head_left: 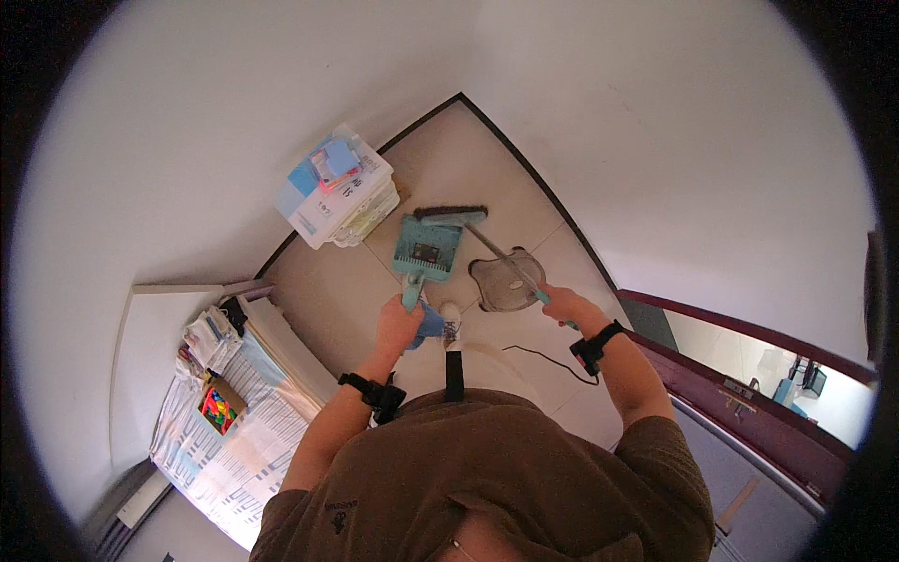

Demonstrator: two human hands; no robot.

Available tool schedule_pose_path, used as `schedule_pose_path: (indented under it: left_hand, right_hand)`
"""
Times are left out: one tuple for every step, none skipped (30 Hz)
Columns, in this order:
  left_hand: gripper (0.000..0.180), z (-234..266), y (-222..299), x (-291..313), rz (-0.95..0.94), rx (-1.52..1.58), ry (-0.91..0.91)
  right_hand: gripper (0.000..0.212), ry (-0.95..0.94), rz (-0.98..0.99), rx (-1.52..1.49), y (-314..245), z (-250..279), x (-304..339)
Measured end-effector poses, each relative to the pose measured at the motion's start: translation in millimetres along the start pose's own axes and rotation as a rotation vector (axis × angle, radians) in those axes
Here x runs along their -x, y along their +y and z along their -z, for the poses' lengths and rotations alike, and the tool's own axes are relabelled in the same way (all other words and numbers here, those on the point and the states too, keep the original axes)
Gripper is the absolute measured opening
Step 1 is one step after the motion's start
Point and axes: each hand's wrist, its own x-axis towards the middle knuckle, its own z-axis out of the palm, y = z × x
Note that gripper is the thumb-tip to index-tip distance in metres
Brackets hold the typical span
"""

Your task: The person sweeps the tiled floor of a bedroom using a blue broom and dustpan. They gather debris into the dustpan while moving around a bed and a wardrobe.

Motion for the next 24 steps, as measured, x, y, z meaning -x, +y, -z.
schedule_pose_path:
  left_hand:
    - [0.029, -1.8, -1.5, -1.2, -0.007, -0.004, 0.001]
    - [0.03, -4.3, -3.3, -2.0, -0.013, -0.007, 0.002]
    - [0.03, -7.0, -7.8, -3.4, -0.024, -0.007, 0.012]
    - [0.031, -8.5, -12.8, -4.5, -0.03, -0.008, 0.027]
    - [0.031, -10.2, -18.0, -5.0, -0.034, -0.008, 0.043]
    - [0.031, -9.1, -15.3, -1.8, -0.038, -0.023, 0.058]
    - [0.031, -7.1, -11.8, 1.0, -0.04, -0.036, 0.075]
    - [0.031, -6.0, -9.6, 2.9, -0.041, -0.048, 0.093]
    - [0.031, -6.2, -11.2, 3.9, -0.063, -0.045, 0.087]
    - [0.031, -5.8, -14.3, 4.0, -0.084, -0.042, 0.084]
    - [0.03, -5.3, -16.8, 5.3, -0.105, -0.037, 0.081]
    - [0.03, -3.0, -17.0, 7.9, -0.084, -0.05, 0.081]
    - [0.031, -0.5, -17.3, 10.9, -0.062, -0.063, 0.082]
    - [0.031, 2.7, -18.2, 14.6, -0.039, -0.075, 0.084]
    - [0.03, 9.0, -18.6, 22.1, -0.012, -0.068, 0.081]
    - [0.03, 15.9, -16.5, 29.2, 0.01, -0.057, 0.073]
    - [0.03, 22.7, -15.5, 35.9, 0.032, -0.047, 0.066]
    - [0.029, 29.2, -16.9, 41.8, 0.036, -0.05, 0.045]
    - [0.029, 35.7, -19.6, 48.5, 0.04, -0.052, 0.024]
    - [0.028, 40.3, -22.5, 54.7, 0.043, -0.055, 0.003]
    - [0.028, 41.9, -27.7, 64.7, 0.02, -0.081, 0.05]
    - [0.027, 41.4, -30.8, 72.1, -0.015, -0.109, 0.08]
    - [0.027, 41.5, -33.5, 77.5, -0.053, -0.138, 0.108]
    - [0.027, 43.1, -37.7, 81.3, -0.053, -0.136, 0.056]
  right_hand:
    - [0.064, -0.048, 0.009, -0.12, 17.0, 0.1, 1.9]
    - [0.063, -0.095, 0.02, -0.24, 42.6, 1.0, 0.8]
    - [0.062, -0.146, 0.038, -0.355, 58.5, 3.2, 0.0]
    - [0.062, -0.132, -0.011, -0.41, 55.6, 12.4, 10.3]
    - [0.062, -0.118, -0.06, -0.463, 53.8, 25.3, 23.8]
    - [0.062, -0.104, -0.116, -0.524, 54.5, 31.5, 34.3]
    - [0.061, -0.077, -0.114, -0.542, 59.7, 32.1, 34.2]
    - [0.061, -0.051, -0.111, -0.558, 64.3, 33.5, 33.1]
    - [0.06, -0.025, -0.109, -0.574, 69.3, 35.0, 33.2]
    - [0.06, -0.004, -0.106, -0.636, 75.3, 35.2, 29.6]
    - [0.061, 0.035, -0.099, -0.635, 83.8, 35.2, 20.4]
    - [0.061, 0.07, -0.09, -0.638, 83.4, 35.2, 12.8]
    - [0.062, 0.105, -0.081, -0.639, 83.2, 37.2, 6.0]
    - [0.063, 0.117, -0.077, -0.693, 83.0, 41.6, -0.5]
    - [0.064, 0.142, -0.064, -0.727, 83.4, 42.6, -8.8]
    - [0.065, 0.173, -0.056, -0.762, 88.0, 42.5, -18.4]
    - [0.065, 0.204, -0.048, -0.797, 91.8, 41.8, -28.0]
    - [0.068, 0.175, -0.019, -0.869, 92.6, 42.1, -37.4]
    - [0.064, 0.201, -0.023, -0.931, 93.2, 38.9, -45.4]
    - [0.061, 0.227, -0.028, -0.994, 92.1, 34.6, -54.5]
    - [0.058, 0.242, -0.031, -1.054, 85.9, 27.4, -63.6]
    - [0.062, 0.206, -0.02, -0.927, 89.2, 16.7, -76.1]
    - [0.066, 0.17, -0.009, -0.804, 89.3, 4.3, -90.2]
    - [0.068, 0.226, 0.078, -0.688, 97.0, -22.5, -105.2]
